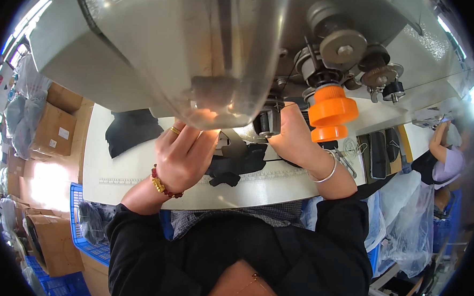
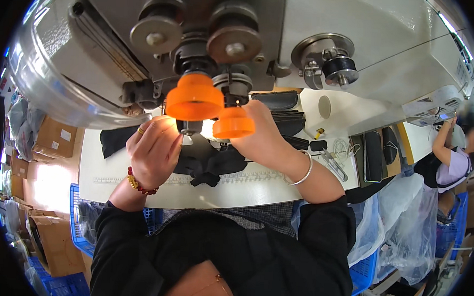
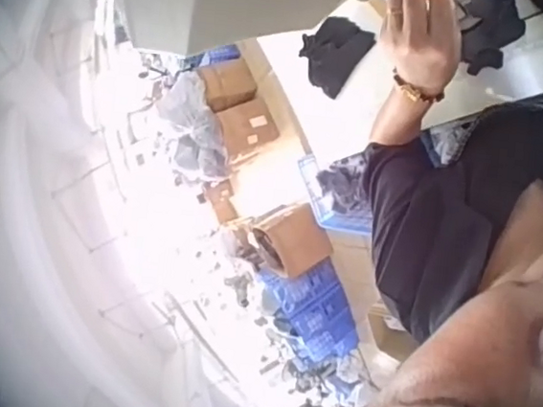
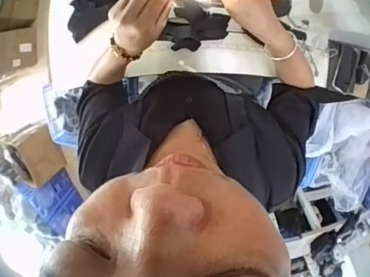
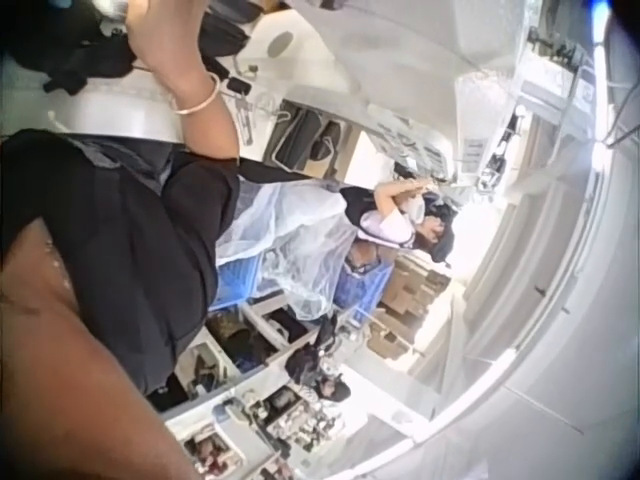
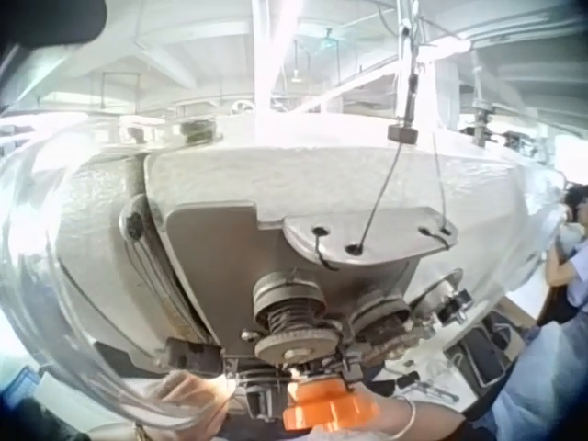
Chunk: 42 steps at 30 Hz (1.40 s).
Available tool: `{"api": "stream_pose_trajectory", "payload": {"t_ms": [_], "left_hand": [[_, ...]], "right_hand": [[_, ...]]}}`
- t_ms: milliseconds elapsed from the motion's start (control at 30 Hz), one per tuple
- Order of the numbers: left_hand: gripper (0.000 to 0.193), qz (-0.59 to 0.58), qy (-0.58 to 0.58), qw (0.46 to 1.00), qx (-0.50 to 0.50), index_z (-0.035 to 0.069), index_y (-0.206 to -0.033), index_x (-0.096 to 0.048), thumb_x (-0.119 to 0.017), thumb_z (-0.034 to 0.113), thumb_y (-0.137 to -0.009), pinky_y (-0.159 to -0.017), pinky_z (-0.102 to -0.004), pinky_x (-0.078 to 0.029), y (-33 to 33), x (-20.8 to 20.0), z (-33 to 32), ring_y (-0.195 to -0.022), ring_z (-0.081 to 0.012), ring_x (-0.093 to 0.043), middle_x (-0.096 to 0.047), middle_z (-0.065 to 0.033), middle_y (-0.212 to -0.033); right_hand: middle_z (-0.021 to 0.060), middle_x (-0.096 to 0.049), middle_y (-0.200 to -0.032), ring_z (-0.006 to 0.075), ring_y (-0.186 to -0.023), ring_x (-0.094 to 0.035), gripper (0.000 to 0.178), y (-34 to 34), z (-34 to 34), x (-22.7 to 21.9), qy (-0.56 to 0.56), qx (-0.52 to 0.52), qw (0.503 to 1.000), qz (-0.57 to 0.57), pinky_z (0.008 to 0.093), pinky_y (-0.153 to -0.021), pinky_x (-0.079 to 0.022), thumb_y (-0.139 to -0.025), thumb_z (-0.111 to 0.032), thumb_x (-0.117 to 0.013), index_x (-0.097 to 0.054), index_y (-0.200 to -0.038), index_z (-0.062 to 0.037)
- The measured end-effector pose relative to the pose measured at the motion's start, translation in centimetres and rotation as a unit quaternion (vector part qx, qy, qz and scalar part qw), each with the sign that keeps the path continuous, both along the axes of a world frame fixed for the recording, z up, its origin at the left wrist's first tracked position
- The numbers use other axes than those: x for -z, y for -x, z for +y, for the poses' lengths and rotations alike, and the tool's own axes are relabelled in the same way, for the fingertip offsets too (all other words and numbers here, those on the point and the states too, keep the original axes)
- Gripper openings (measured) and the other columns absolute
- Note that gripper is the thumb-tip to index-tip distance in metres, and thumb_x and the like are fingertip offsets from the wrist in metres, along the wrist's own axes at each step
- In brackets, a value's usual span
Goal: Using an industrial sewing machine to stitch together black leather or synthetic shoe upper components.
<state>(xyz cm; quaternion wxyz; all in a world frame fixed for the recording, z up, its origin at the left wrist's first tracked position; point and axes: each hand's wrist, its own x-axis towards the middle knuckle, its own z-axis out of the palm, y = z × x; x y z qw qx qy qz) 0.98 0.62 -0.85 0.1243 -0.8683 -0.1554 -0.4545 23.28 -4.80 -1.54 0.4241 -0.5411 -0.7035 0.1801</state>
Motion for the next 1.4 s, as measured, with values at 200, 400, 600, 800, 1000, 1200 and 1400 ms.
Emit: {"api": "stream_pose_trajectory", "payload": {"t_ms": [200,400,600,800,1000,1200,1400], "left_hand": [[0.018,0.014,0.055,0.998,-0.001,0.001,-0.076,-0.063,-0.073,-0.002,-0.061,-0.061,-0.0349,-0.05,0.3,0.2,-0.1,-0.075,-0.0287,-0.063,-0.062,-0.0115,-0.086],[0.022,0.023,0.042,0.999,-0.013,0.001,-0.073,-0.062,-0.073,-0.001,-0.054,-0.057,-0.0333,-0.047,0.2,0.0,-0.2,-0.069,-0.0269,-0.061,-0.064,-0.0107,-0.088],[0.023,0.019,0.02,0.999,-0.018,0.002,-0.07,-0.062,-0.072,0.001,-0.05,-0.052,-0.0328,-0.046,0.1,0.1,0.2,-0.064,-0.0252,-0.06,-0.064,-0.0112,-0.087],[0.019,0.018,-0.002,1.0,-0.008,0.003,-0.068,-0.06,-0.069,0.002,-0.051,-0.052,-0.0325,-0.046,0.0,0.6,0.4,-0.066,-0.0246,-0.062,-0.065,-0.0106,-0.088],[0.021,0.022,-0.007,1.0,-0.011,0.003,-0.07,-0.062,-0.068,0.001,-0.051,-0.056,-0.0332,-0.047,-0.2,1.0,0.4,-0.078,-0.0274,-0.065,-0.064,-0.0134,-0.093],[0.031,0.054,0.009,0.998,-0.032,0.001,-0.081,-0.065,-0.072,0.005,-0.051,-0.056,-0.0341,-0.047,-0.1,0.9,0.6,-0.079,-0.0301,-0.064,-0.063,-0.0142,-0.1],[0.03,-0.006,0.016,0.999,0.03,0.005,-0.081,-0.068,-0.077,0.008,-0.053,-0.055,-0.0339,-0.046,-1.2,0.2,0.0,-0.067,-0.0287,-0.059,-0.063,-0.011,-0.088]], "right_hand": [[0.011,-0.061,-0.061,0.0329,-0.057,-0.059,0.009,0.7,0.1,-0.1,-0.085,-0.017,0.996,-0.015,0.0373,-0.052,-0.044,-0.076,-0.018,-0.072,-0.07,-0.074,-0.0098],[0.0107,-0.063,-0.066,0.0324,-0.058,-0.059,0.015,0.9,-0.2,-0.6,-0.102,-0.018,0.994,0.026,0.038,-0.052,-0.044,-0.077,-0.024,-0.074,-0.072,-0.081,-0.0091],[0.0101,-0.059,-0.061,0.0329,-0.053,-0.055,0.018,0.1,0.5,0.6,-0.14,-0.007,0.987,-0.078,0.041,-0.05,-0.041,-0.075,-0.028,-0.075,-0.07,-0.076,-0.0102],[0.0087,-0.05,-0.052,0.0311,-0.046,-0.045,0.018,-1.3,1.2,1.3,-0.186,-0.016,0.971,-0.151,0.04,-0.045,-0.034,-0.074,-0.034,-0.074,-0.072,-0.07,-0.0166],[0.0079,-0.046,-0.049,0.0279,-0.043,-0.044,0.017,-1.6,0.9,0.3,-0.162,-0.021,0.975,-0.15,0.0392,-0.044,-0.032,-0.073,-0.037,-0.074,-0.074,-0.07,-0.0199],[0.005,-0.047,-0.049,0.0245,-0.046,-0.048,0.018,-0.7,0.0,-1.8,-0.169,0.017,0.962,-0.215,0.0379,-0.045,-0.035,-0.075,-0.039,-0.072,-0.073,-0.068,-0.0229],[0.0067,-0.053,-0.057,0.0248,-0.052,-0.054,0.021,-1.3,-0.2,-2.0,-0.136,0.004,0.96,-0.243,0.0383,-0.048,-0.04,-0.075,-0.037,-0.073,-0.072,-0.068,-0.0176]]}}
